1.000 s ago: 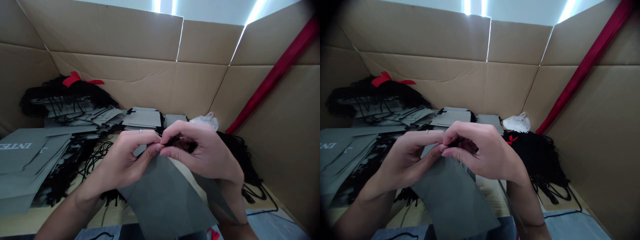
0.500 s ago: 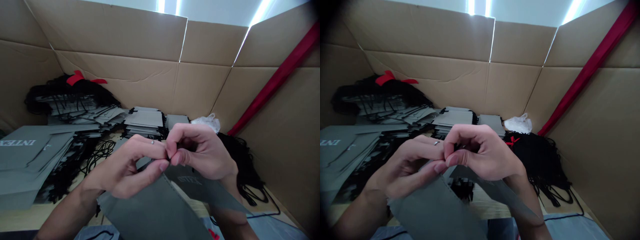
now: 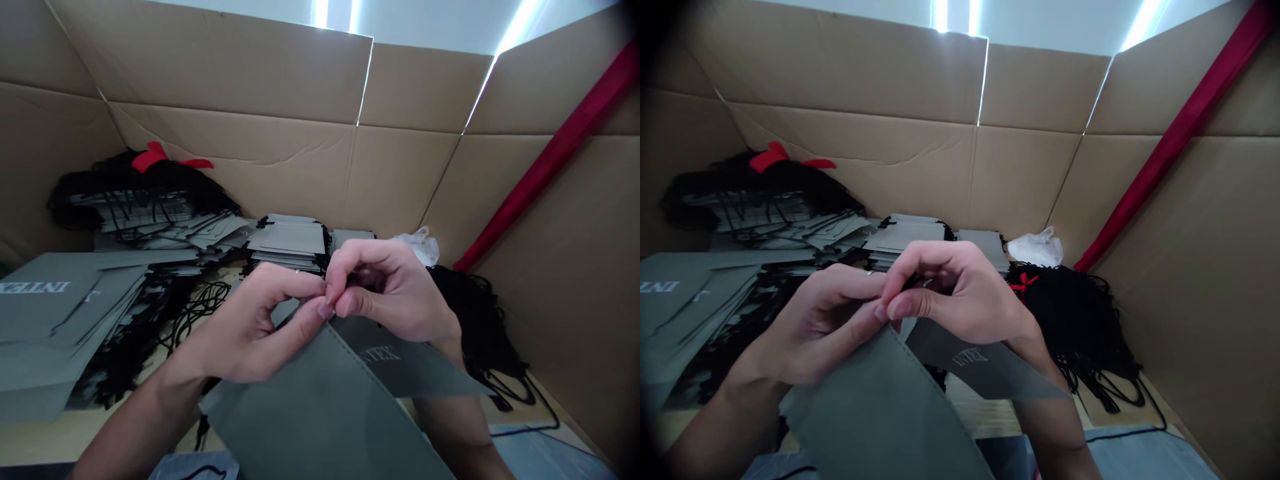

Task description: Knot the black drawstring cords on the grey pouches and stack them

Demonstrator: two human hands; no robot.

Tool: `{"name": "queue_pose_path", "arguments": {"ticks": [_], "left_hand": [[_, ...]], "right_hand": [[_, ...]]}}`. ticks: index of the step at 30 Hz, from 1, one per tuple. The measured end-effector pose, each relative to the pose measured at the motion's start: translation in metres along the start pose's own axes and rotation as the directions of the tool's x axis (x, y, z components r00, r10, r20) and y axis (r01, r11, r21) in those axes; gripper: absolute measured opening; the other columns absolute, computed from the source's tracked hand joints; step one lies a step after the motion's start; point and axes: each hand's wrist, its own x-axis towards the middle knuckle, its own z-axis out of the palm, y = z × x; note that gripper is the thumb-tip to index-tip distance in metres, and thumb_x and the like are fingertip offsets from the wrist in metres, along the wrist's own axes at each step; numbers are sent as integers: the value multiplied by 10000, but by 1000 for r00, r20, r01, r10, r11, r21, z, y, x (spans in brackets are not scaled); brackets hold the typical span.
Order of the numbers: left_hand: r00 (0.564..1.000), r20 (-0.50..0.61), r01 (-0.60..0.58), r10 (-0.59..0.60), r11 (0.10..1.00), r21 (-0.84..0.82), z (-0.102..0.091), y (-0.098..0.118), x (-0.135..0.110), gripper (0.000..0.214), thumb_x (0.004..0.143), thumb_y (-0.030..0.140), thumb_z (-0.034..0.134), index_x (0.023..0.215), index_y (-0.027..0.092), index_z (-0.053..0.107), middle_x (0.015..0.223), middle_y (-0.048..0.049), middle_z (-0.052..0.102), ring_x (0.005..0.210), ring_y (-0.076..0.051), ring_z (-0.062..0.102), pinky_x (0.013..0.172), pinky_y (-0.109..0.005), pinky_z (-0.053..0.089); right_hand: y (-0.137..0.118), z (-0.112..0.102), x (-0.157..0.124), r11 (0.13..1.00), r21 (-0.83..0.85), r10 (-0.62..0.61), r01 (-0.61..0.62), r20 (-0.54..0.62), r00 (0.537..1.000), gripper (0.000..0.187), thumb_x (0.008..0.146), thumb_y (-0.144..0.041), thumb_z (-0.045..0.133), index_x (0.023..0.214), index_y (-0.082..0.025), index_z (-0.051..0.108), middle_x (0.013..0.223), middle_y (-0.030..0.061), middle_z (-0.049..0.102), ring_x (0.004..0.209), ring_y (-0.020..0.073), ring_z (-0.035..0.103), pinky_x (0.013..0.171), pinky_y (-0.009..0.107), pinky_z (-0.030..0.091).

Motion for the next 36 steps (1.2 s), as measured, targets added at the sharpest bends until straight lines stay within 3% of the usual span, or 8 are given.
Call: {"name": "queue_pose_path", "arguments": {"ticks": [4, 8, 13, 20, 24, 26, 30, 36], "left_hand": [[997, 70, 43, -42, 999, -7, -1, 1, -1, 256, 1095, 192, 566, 840, 176, 589, 658, 82, 324, 571, -49, 283, 516, -175, 251], [998, 65, 6, -9, 999, 39, 1, 3, -3, 238, 1091, 180, 545, 861, 177, 610, 659, 78, 399, 574, -50, 341, 540, -183, 290], [998, -13, -61, 61, 997, -50, 8, 5, -3, 241, 1080, 173, 541, 917, 156, 718, 647, 58, 531, 550, -59, 425, 527, -210, 341], [994, -56, -100, 92, 984, -148, 9, 8, -3, 240, 1040, 95, 584, 955, 136, 805, 753, -5, 760, 623, -71, 660, 575, -171, 469], [994, -32, -104, 100, 978, -181, 6, 8, -4, 242, 1037, 107, 588, 932, 160, 799, 696, 12, 708, 588, -77, 640, 550, -175, 463], [996, -37, -83, 79, 985, -149, 5, 8, -3, 250, 1054, 144, 586, 901, 171, 781, 630, 33, 630, 555, -71, 588, 527, -176, 426], [999, -39, 31, -33, 998, -52, 1, 8, -1, 305, 1101, 212, 534, 887, 169, 748, 694, 26, 638, 621, -75, 573, 576, -184, 425], [987, -18, 155, -158, 983, -93, 1, 6, 0, 267, 1148, 260, 522, 978, 200, 720, 832, 32, 676, 711, -68, 587, 634, -157, 456]], "right_hand": [[0, -3, -1, 992, 64, 112, -109, -38, 993, 242, 846, 117, 811, 971, -90, 806, 770, -8, 742, 634, 28, 632, 607, 89, 525], [3, -6, -4, 977, 116, 176, -176, 10, 984, 185, 895, 41, 816, 1019, -93, 789, 789, 18, 759, 572, 22, 570, 530, 92, 458], [8, -3, -3, 963, 233, 135, -139, 36, 990, 42, 997, -109, 785, 1027, -106, 756, 804, 31, 748, 559, 36, 531, 560, 128, 537], [19, 11, -2, 925, 374, 71, -67, 4, 997, 92, 1039, -226, 763, 994, -157, 721, 761, 6, 709, 490, 55, 420, 492, 169, 597], [26, 15, -2, 908, 419, 24, -20, -4, 1000, 99, 1066, -252, 721, 1004, -175, 713, 757, -2, 693, 483, 64, 388, 450, 170, 574], [24, 13, -2, 929, 370, 16, -13, -7, 1000, 115, 1068, -275, 726, 1007, -178, 716, 748, -9, 680, 493, 66, 412, 451, 168, 564], [8, 6, -3, 1000, 12, 0, 1, -97, 995, 157, 1043, -256, 777, 1160, -160, 737, 818, 4, 708, 619, 79, 646, 572, 155, 583], [-11, 0, -10, 949, -316, -58, -12, -211, 976, 304, 971, -122, 835, 1247, -176, 722, 903, 7, 727, 753, 130, 770, 640, 191, 577]]}}
